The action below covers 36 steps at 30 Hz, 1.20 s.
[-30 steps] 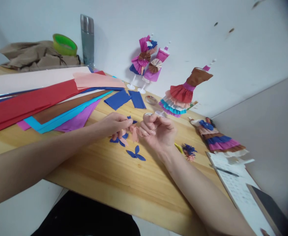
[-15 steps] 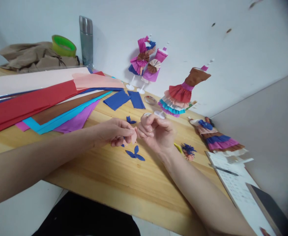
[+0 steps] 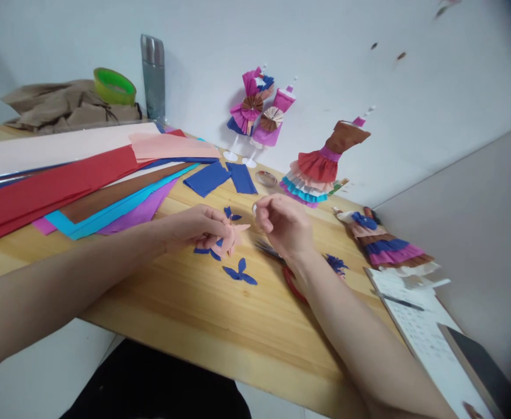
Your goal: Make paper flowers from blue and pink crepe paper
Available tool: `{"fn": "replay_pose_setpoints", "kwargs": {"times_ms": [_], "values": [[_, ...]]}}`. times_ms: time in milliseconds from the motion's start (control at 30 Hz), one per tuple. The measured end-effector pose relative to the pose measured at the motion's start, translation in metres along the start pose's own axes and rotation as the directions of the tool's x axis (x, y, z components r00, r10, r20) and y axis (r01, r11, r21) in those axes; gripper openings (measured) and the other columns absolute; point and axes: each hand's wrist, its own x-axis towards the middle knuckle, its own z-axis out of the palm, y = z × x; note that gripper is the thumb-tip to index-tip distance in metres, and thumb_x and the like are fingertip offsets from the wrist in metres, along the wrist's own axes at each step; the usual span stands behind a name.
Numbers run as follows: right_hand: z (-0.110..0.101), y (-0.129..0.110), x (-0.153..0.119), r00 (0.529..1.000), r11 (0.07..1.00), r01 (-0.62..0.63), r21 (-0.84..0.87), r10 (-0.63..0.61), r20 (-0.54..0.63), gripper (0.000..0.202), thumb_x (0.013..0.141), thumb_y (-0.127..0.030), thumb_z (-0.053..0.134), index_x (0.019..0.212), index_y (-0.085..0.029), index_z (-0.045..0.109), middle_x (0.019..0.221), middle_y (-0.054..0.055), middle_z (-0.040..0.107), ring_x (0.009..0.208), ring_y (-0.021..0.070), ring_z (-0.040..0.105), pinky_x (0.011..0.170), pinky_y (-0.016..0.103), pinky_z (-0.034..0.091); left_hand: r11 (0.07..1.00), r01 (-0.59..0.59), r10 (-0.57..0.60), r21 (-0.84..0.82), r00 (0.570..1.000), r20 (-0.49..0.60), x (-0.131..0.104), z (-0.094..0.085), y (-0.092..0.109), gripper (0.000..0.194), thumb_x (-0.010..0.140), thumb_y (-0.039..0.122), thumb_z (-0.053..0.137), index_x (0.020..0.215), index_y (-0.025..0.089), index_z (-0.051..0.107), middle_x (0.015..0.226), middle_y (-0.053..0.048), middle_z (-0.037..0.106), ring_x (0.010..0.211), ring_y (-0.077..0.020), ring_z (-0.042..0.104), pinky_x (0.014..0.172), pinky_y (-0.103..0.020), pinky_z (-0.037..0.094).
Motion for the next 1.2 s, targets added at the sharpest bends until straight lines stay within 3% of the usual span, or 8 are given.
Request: {"fn": "replay_pose_setpoints", "kwargs": {"times_ms": [67,167,333,433,567,767,1000,1200], "values": [[-0.004,0.009,0.004,0.994,0.982,-0.106,-0.156,0.105,-0.013,0.012,0.064,-0.022,0.067,0.074,-0.018,0.073,0.056,-0.003,0.061,0.043,0.0071,0.043,0.043,0.022,0.028,0.993,0.036,-0.035,-0.110,0.999,0.007,0.002,-0.003,0.000,0.020,0.068,0.025,0.064,0.052,0.014,0.059,0.047,-0.001,0.051,0.048,-0.0098,0.047,0.041,-0.021,0.024],[-0.005,0.024,0.006,0.965,0.946,-0.182,-0.268,0.223,0.135,0.033,0.051,-0.008,0.061,0.081,-0.019,0.072,0.073,-0.002,0.070,0.060,0.0104,0.057,0.056,0.023,0.043,0.979,0.073,-0.065,-0.191,0.997,0.044,0.004,-0.008,-0.001,0.020,0.068,0.022,0.065,0.051,0.013,0.059,0.052,-0.003,0.058,0.044,-0.0074,0.043,0.040,-0.020,0.026],[-0.002,0.029,0.002,0.886,0.942,-0.283,-0.179,0.328,0.329,0.051,0.050,-0.004,0.053,0.095,-0.022,0.069,0.082,-0.002,0.073,0.073,0.0141,0.065,0.067,0.026,0.051,0.973,0.056,-0.039,-0.224,0.996,0.080,0.005,-0.012,-0.003,0.020,0.069,0.021,0.061,0.051,0.013,0.059,0.062,-0.008,0.068,0.050,-0.0100,0.052,0.042,-0.020,0.029],[-0.002,0.024,0.000,0.857,0.951,-0.291,-0.108,0.309,0.411,0.049,0.051,-0.003,0.053,0.095,-0.020,0.068,0.083,-0.001,0.074,0.075,0.0141,0.067,0.073,0.027,0.052,0.969,0.055,-0.037,-0.242,0.996,0.078,0.006,-0.013,-0.003,0.018,0.068,0.020,0.062,0.051,0.013,0.059,0.058,-0.007,0.065,0.052,-0.0112,0.055,0.042,-0.020,0.028],[-0.004,0.022,0.000,0.807,0.936,-0.343,-0.085,0.340,0.482,0.043,0.059,-0.006,0.064,0.100,-0.018,0.067,0.086,0.000,0.075,0.073,0.0125,0.067,0.069,0.023,0.050,0.958,0.042,-0.030,-0.285,0.998,0.047,0.007,-0.014,-0.003,0.014,0.066,0.017,0.061,0.052,0.013,0.059,0.061,-0.006,0.066,0.052,-0.0112,0.056,0.044,-0.022,0.031],[-0.005,0.027,0.000,0.841,0.928,-0.364,-0.075,0.362,0.401,0.055,0.066,-0.017,0.081,0.117,-0.020,0.062,0.087,0.000,0.075,0.072,0.0124,0.070,0.070,0.024,0.052,0.958,0.016,0.001,-0.286,0.998,0.057,0.007,-0.014,-0.003,0.016,0.070,0.020,0.057,0.059,0.011,0.063,0.063,-0.010,0.066,0.056,-0.0140,0.057,0.051,-0.026,0.038],[-0.009,0.020,0.004,0.869,0.945,-0.322,-0.061,0.321,0.378,0.044,0.063,-0.018,0.084,0.105,-0.019,0.069,0.074,-0.003,0.073,0.061,0.0105,0.066,0.059,0.022,0.049,0.953,-0.044,0.044,-0.298,0.999,-0.008,0.008,-0.016,-0.004,0.015,0.066,0.023,0.061,0.055,0.014,0.059,0.061,-0.008,0.063,0.062,-0.0173,0.060,0.061,-0.029,0.046],[-0.009,0.013,0.004,0.863,0.934,-0.357,-0.024,0.339,0.374,0.044,0.065,-0.019,0.084,0.106,-0.019,0.069,0.074,-0.003,0.072,0.061,0.0095,0.066,0.059,0.021,0.051,0.970,-0.082,0.070,-0.230,0.996,-0.061,0.008,-0.018,-0.007,0.018,0.067,0.027,0.060,0.053,0.015,0.056,0.055,-0.006,0.059,0.055,-0.0162,0.057,0.057,-0.030,0.046]]}}
